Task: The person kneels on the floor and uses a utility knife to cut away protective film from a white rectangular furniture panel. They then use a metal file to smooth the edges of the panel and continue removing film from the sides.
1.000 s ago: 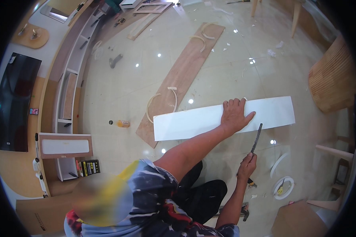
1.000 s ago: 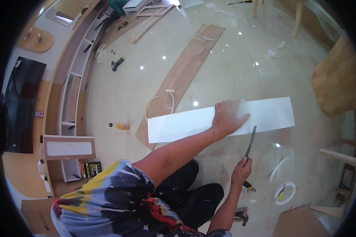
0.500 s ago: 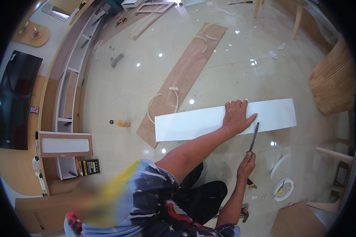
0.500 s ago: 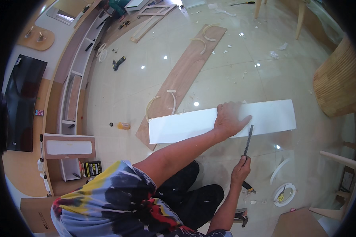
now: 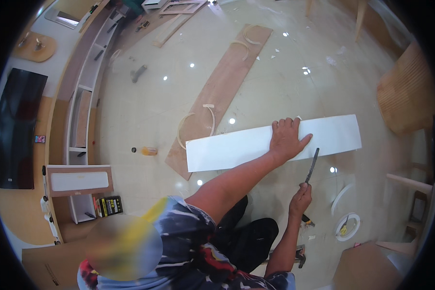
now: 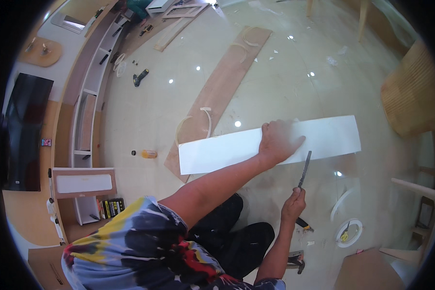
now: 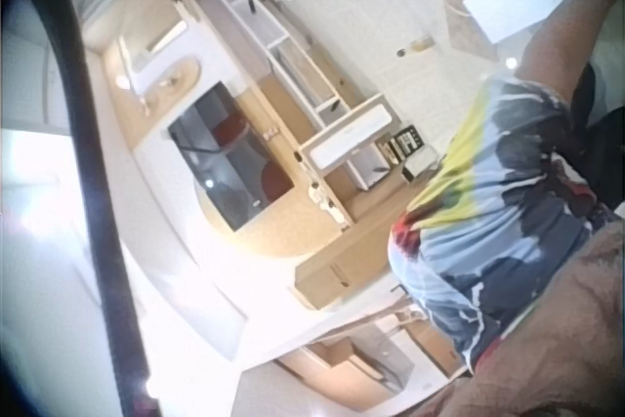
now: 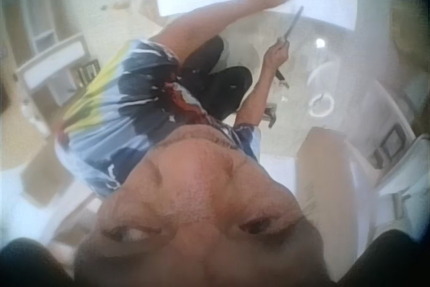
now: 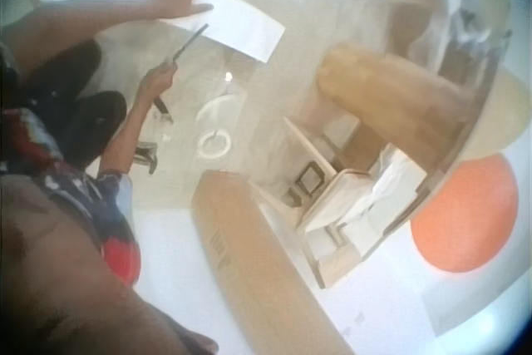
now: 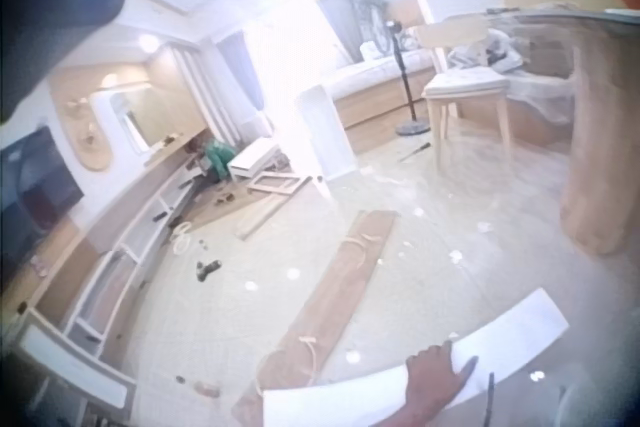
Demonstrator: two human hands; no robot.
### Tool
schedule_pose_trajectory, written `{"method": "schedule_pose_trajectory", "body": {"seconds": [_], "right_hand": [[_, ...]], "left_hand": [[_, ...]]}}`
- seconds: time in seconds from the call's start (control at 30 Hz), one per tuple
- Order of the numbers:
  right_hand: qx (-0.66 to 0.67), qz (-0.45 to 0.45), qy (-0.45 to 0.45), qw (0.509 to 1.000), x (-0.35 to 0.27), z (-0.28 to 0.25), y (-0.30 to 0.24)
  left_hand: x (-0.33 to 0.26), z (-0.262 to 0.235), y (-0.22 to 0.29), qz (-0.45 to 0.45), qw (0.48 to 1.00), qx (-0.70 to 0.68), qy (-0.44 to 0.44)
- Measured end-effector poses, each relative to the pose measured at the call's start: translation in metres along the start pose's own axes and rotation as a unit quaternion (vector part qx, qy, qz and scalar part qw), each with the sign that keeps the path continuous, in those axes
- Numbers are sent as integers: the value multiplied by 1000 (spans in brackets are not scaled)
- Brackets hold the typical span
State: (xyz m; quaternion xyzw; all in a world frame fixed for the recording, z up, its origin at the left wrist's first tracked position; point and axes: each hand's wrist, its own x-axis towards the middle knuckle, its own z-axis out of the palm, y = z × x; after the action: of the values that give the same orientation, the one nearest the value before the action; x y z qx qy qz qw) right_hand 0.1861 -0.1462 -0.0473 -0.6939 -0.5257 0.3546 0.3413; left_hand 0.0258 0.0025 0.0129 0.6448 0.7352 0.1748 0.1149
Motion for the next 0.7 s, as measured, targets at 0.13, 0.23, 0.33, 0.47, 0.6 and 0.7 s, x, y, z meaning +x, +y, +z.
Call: {"method": "schedule_pose_trajectory", "body": {"seconds": [0.13,0.23,0.33,0.47,0.6,0.7], "right_hand": [[-7,-12,25,1000,-4,3,14],[3,-24,13,1000,-3,7,13],[-29,-21,8,999,-3,5,7],[-19,-44,-2,999,0,5,12],[-27,-40,-9,999,-2,15,14],[-12,-36,-12,999,-3,22,10]], "left_hand": [[0,-1,3,-4,1000,-13,7],[0,-1,3,-4,1000,-17,5],[0,-5,3,-4,1000,-29,-3],[-4,-13,8,-7,999,-35,-35],[-3,-19,1,-8,998,-40,-47],[-2,-12,-8,0,1000,-18,-13]]}}
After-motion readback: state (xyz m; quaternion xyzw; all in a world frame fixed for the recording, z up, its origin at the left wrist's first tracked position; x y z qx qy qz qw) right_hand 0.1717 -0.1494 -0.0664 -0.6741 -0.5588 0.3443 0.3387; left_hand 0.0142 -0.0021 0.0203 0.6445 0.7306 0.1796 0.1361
